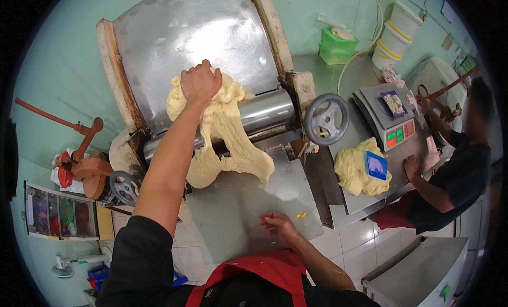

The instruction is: The person feeds a large mass of dough into a mechanical dough sheeter, repeatedly folding and passing it through the rollers to flatten and smooth it. They use a blue plastic scraper to assist in handling the dough and guide it into the machine.

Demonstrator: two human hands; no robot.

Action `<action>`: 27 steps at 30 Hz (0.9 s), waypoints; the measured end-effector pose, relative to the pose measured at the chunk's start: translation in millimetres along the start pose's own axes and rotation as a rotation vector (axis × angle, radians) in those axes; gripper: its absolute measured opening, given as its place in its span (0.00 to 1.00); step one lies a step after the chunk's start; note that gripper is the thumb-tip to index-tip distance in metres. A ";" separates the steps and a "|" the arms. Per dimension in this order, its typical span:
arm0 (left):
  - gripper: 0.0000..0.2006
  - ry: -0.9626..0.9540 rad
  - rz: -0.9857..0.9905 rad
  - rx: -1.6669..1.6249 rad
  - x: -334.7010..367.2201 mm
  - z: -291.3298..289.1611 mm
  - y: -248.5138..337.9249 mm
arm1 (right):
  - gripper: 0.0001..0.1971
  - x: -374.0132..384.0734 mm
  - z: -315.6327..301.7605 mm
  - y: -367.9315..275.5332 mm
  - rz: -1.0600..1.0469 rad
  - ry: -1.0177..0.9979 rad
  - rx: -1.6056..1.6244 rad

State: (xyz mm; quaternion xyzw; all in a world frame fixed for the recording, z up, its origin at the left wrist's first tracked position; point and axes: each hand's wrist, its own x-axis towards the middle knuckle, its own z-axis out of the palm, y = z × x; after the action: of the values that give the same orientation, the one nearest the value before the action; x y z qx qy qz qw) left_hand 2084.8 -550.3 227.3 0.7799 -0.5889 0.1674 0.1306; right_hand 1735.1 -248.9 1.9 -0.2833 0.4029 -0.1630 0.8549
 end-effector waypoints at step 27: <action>0.33 -0.163 -1.203 -1.939 -347.9 249.3 -104.5 | 0.31 243.8 -138.0 -159.8 -0.143 0.081 -0.190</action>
State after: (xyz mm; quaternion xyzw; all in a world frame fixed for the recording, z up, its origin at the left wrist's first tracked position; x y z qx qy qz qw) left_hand 2125.0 -317.4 -144.6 0.5149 -0.0080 -0.4982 0.6976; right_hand 1770.9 -546.9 -116.2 -0.3841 0.4294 -0.1960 0.7935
